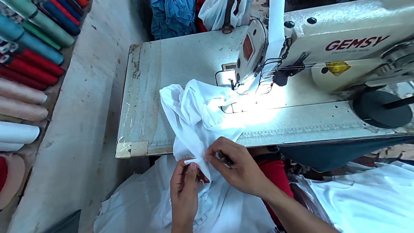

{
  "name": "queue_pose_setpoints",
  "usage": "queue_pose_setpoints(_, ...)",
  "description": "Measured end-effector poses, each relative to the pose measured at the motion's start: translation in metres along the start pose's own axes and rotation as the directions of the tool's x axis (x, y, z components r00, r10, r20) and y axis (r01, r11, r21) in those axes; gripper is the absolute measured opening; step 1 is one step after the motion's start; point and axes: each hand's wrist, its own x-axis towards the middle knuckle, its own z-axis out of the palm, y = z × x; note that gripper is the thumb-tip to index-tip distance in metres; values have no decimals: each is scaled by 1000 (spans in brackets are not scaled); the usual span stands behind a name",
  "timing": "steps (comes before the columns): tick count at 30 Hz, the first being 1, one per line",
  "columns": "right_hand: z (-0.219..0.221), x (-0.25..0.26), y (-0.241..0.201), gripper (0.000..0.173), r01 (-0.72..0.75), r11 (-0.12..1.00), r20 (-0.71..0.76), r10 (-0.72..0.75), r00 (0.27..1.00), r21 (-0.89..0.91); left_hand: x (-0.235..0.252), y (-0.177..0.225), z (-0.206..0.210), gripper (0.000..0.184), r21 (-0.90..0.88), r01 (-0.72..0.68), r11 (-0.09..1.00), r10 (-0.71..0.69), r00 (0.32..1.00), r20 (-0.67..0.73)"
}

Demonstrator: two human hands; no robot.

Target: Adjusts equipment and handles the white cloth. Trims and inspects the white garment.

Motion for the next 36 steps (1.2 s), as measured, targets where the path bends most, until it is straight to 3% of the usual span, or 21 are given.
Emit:
queue_pose_setpoints(3,6,3,1,14,-5,1000,50,6,999,-30,1,0,1,20,12,-8,1000,8,999,40)
queue_pose_setpoints(9,9,3,3,14,14,999,58,-12,998,-40,3,-2,3,16,121,-23,992,27,999,-27)
queue_pose_setpoints(15,8,1,2,14,188,930,98,-165,981,-316,5,-4,1,15,216,-94,972,103,994,-31)
queue_pose_setpoints(17,8,2,2,16,193,928,124,-161,979,-319,7,-4,0,15,250,-130,960,135,991,-4)
queue_pose_setpoints(20,4,1,3,11,110,989,89,-101,991,-101,9,-2,-5,15,226,-106,968,114,993,-22)
queue_pose_setpoints(24,-14,-5,3,13,40,971,-112,-14,994,236,9,2,-16,14,168,-38,985,59,991,-119)
queue_pose_setpoints(27,-30,-13,2,17,-51,730,-96,158,983,682,13,8,-22,15,174,-52,983,76,988,-134)
queue_pose_setpoints(28,-32,-19,3,15,-96,686,-43,183,982,721,16,13,-25,15,196,-75,978,98,989,-114)
queue_pose_setpoints(29,-33,-26,4,13,-157,736,15,195,981,658,21,20,-26,15,246,-110,963,134,987,-84)
queue_pose_setpoints(31,-30,-44,8,17,-250,938,108,230,967,240,35,38,-28,15,367,-204,907,226,974,-18)
queue_pose_setpoints(33,-29,-68,15,27,-260,956,169,280,945,-134,53,56,-27,14,465,-272,842,299,954,17)
queue_pose_setpoints(36,-53,-114,34,38,-309,925,60,329,942,-220,79,70,-34,14,543,-263,798,321,947,-14)
